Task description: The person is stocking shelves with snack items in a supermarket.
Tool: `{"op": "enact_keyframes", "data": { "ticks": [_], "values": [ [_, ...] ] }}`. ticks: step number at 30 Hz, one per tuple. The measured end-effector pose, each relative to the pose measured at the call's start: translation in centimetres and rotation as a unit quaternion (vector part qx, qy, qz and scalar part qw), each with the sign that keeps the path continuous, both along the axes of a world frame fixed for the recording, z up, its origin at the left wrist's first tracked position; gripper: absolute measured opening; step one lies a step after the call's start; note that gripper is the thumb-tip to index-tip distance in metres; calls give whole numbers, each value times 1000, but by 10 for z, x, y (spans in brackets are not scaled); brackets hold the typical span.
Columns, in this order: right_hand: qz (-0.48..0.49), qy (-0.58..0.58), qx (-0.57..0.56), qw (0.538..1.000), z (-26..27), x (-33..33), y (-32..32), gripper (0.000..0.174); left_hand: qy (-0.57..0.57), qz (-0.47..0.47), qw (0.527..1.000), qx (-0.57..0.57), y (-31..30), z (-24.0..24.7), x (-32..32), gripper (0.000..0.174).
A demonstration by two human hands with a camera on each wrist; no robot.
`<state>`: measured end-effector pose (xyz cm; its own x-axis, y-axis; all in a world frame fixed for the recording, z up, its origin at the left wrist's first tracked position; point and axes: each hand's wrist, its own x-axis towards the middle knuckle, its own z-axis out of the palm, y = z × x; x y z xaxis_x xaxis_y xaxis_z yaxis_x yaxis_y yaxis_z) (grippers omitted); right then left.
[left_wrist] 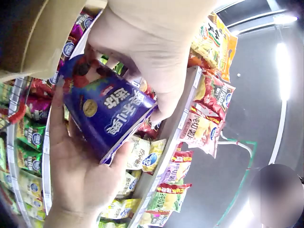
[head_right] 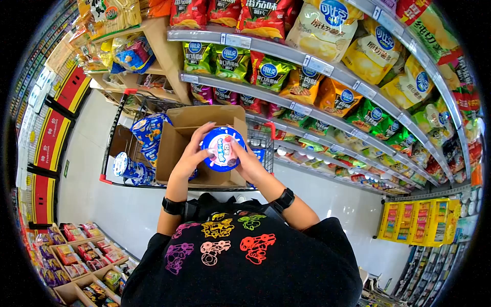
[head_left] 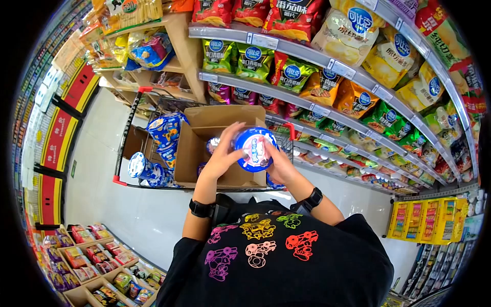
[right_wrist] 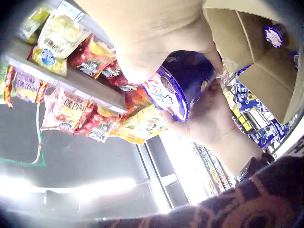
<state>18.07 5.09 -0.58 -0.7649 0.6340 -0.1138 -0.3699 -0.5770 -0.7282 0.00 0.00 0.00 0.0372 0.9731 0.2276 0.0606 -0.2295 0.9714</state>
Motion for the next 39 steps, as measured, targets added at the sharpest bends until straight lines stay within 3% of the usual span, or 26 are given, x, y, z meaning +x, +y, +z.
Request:
{"op": "enact_keyframes", "data": {
  "ticks": [2, 3, 5, 9, 13, 18, 21, 30, 33, 35, 39],
  "values": [
    [-20, -23, 28, 999, 6, -2, 9, 53, -123, 9, 992, 9, 13, 11, 5, 56],
    [-27, -62, 30, 997, 13, 6, -24, 51, -166, -3, 986, -27, -20, 16, 12, 56],
    [-44, -104, 97, 989, 24, -1, -22, 47, -217, -35, 975, -34, -12, 30, 1, 56],
    [5, -123, 235, 964, 37, -5, -17, 55, -199, -98, 975, -34, -11, 56, -21, 52],
    [32, -85, 92, 992, 38, -22, -20, 66, -172, -115, 976, -66, -10, 68, -45, 46],
    [-69, -24, 39, 997, 37, -44, -18, 63, -163, -45, 984, -63, 3, 57, -53, 40],
    [-123, -22, 41, 991, 33, -52, -18, 61, -146, -2, 988, -58, 6, 50, -47, 45],
    [-153, -37, 37, 987, 27, -55, -23, 64, -212, -55, 972, -84, 16, 35, -47, 53],
    [-153, 53, 16, 987, 38, -51, -14, 64, -218, -71, 970, -78, 24, 39, -49, 51],
    [-169, 93, 96, 977, 43, -46, -5, 64, -229, -78, 966, -96, 25, 46, -49, 49],
    [-172, -4, 107, 979, 50, -43, -8, 60, -167, -142, 975, -35, 32, 59, -44, 48]
  ]
}}
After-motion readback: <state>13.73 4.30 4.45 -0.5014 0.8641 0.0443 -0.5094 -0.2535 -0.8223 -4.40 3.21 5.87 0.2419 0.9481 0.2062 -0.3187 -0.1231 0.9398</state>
